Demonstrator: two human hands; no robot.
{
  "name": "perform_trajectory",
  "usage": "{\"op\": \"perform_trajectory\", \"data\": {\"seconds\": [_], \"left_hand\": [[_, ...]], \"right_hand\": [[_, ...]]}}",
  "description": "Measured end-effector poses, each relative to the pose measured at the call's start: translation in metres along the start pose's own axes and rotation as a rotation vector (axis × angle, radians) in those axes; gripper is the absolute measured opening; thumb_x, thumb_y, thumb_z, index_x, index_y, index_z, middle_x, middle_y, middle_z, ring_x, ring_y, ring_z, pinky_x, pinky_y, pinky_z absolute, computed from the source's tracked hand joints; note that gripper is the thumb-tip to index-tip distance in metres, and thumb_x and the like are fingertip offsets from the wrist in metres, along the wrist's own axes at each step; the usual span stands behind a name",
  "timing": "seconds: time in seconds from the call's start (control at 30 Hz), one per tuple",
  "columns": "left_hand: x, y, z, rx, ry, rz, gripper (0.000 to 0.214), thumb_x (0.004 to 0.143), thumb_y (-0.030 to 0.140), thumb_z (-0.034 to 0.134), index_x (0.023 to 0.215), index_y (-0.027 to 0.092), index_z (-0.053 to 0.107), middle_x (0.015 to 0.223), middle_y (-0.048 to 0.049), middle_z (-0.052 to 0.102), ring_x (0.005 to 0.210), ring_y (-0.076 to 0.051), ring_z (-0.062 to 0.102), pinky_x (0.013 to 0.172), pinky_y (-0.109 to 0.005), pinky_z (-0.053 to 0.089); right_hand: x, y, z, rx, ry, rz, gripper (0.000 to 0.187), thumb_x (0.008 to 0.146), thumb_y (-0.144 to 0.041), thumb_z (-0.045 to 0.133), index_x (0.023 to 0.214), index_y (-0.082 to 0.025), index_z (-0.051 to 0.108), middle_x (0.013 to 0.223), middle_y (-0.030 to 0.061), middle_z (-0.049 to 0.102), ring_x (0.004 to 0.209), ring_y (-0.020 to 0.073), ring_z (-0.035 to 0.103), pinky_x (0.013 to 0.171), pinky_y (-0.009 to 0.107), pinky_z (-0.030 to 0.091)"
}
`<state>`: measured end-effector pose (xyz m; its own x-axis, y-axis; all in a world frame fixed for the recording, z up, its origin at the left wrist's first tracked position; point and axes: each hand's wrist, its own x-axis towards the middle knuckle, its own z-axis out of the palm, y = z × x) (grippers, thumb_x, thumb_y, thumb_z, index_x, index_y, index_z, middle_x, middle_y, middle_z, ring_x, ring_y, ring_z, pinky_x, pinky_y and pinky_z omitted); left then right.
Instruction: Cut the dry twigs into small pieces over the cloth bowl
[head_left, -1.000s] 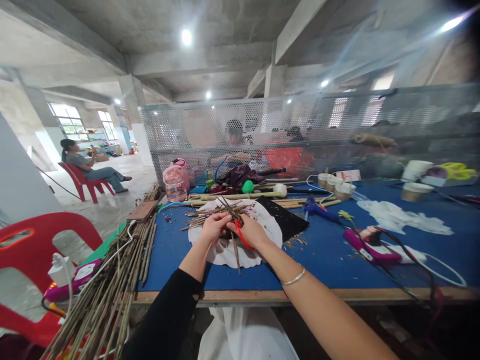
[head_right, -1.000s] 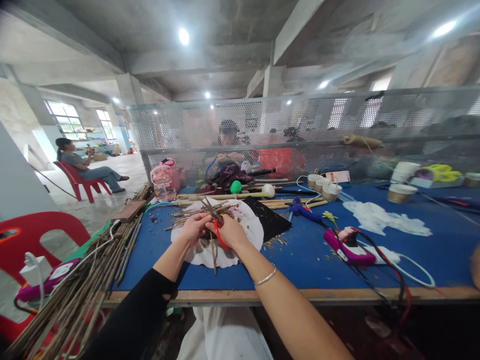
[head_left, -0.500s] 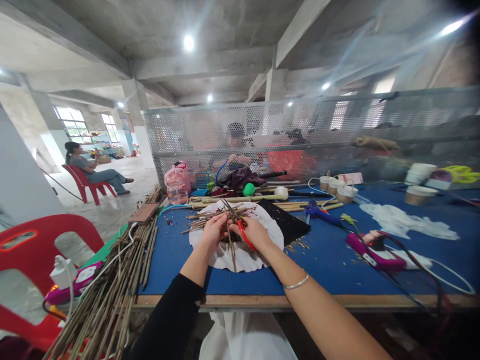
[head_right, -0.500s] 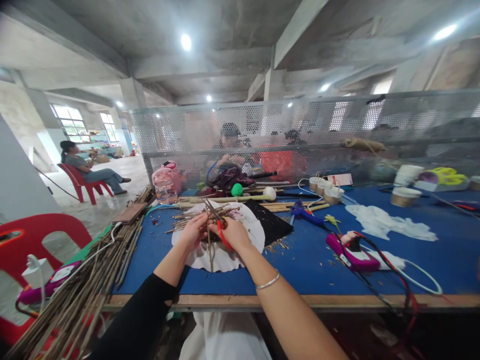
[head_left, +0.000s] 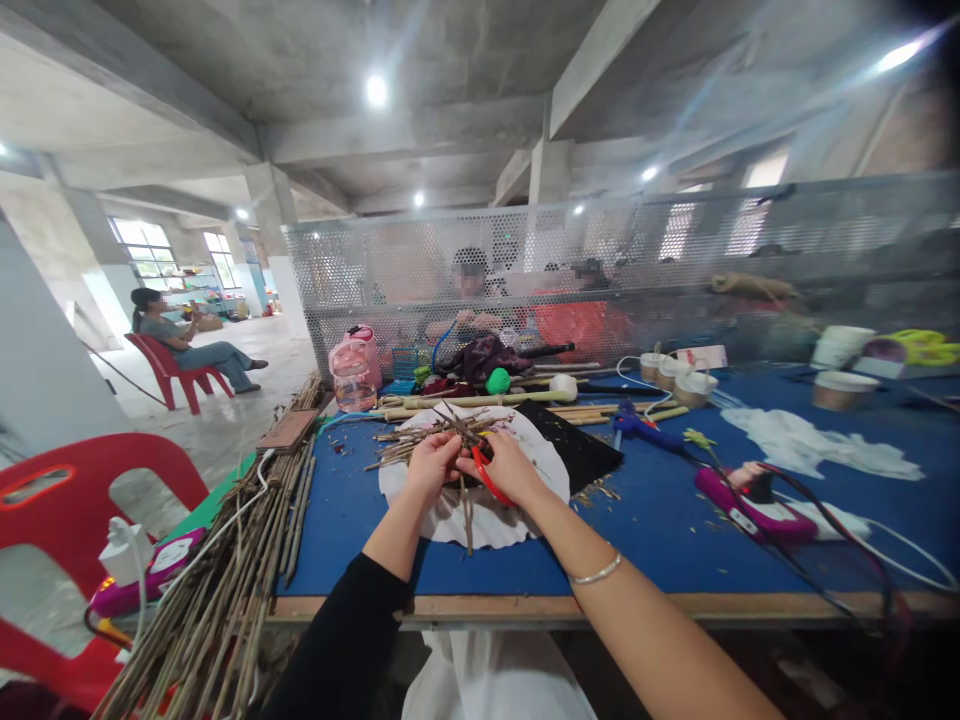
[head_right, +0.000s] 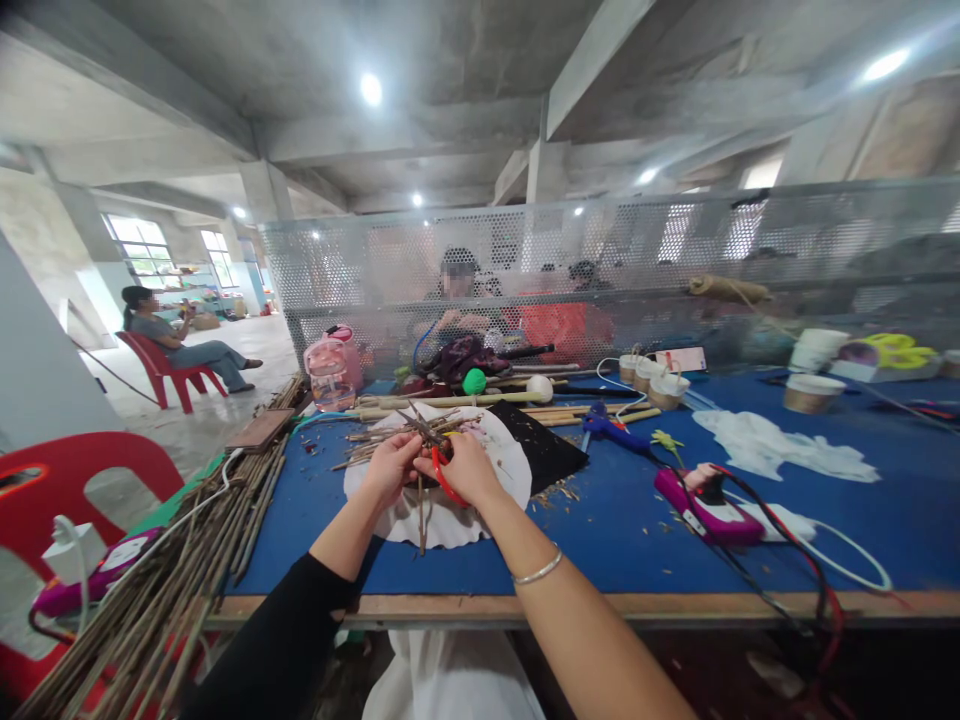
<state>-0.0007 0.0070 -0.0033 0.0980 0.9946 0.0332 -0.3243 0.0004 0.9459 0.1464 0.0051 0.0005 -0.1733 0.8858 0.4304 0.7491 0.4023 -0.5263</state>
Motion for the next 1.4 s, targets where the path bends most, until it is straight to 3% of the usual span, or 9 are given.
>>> {"op": "perform_trajectory", "data": {"seconds": [0.2,0.5,0.77,1.13,1.4], "left_hand": [[0.001,0.0,0.002,-0.022,-0.026,0.015,0.039,0.058,0.044,0.073,0.076,0.012,0.059,0.059,0.0018,0.058,0.038,-0.002,0.044,0.034,-0.014,0.031],[-0.003,0.003,0.004,-0.079,-0.098,0.024,0.039,0.058,0.045,0.073,0.072,0.012,0.058,0.056,0.0036,0.054,0.039,-0.002,0.042,0.034,-0.013,0.029],[-0.006,0.002,0.007,-0.097,-0.067,-0.002,0.039,0.057,0.045,0.073,0.074,0.015,0.055,0.051,0.006,0.049,0.038,-0.003,0.043,0.035,-0.014,0.03],[-0.005,0.0,0.009,-0.01,0.033,0.063,0.042,0.056,0.047,0.072,0.075,0.014,0.055,0.051,0.0056,0.052,0.036,-0.004,0.041,0.033,-0.015,0.031],[-0.006,0.002,0.007,0.118,0.095,0.026,0.039,0.058,0.045,0.071,0.078,0.015,0.059,0.052,0.0028,0.056,0.04,-0.006,0.046,0.034,-0.015,0.031]], "right_hand": [[0.001,-0.003,0.001,0.005,0.002,0.041,0.037,0.068,-0.049,0.062,0.085,-0.017,0.057,0.088,0.0078,0.059,0.083,0.0205,0.054,0.071,0.03,0.04],[-0.001,-0.006,0.001,0.195,-0.062,0.03,0.029,0.073,-0.043,0.06,0.087,-0.018,0.057,0.085,0.0051,0.063,0.072,0.0164,0.056,0.061,0.026,0.04],[-0.001,-0.006,0.001,0.211,-0.062,0.026,0.03,0.075,-0.043,0.057,0.09,-0.017,0.056,0.084,0.0055,0.062,0.07,0.0162,0.055,0.06,0.026,0.039],[-0.006,-0.016,-0.006,-0.008,-0.042,0.182,0.035,0.071,-0.053,0.059,0.081,-0.019,0.058,0.08,0.006,0.066,0.072,0.02,0.059,0.055,0.025,0.035],[-0.004,-0.005,0.0,0.016,-0.066,0.148,0.034,0.072,-0.053,0.059,0.077,-0.02,0.062,0.076,0.0072,0.067,0.068,0.0202,0.061,0.052,0.025,0.036]]}}
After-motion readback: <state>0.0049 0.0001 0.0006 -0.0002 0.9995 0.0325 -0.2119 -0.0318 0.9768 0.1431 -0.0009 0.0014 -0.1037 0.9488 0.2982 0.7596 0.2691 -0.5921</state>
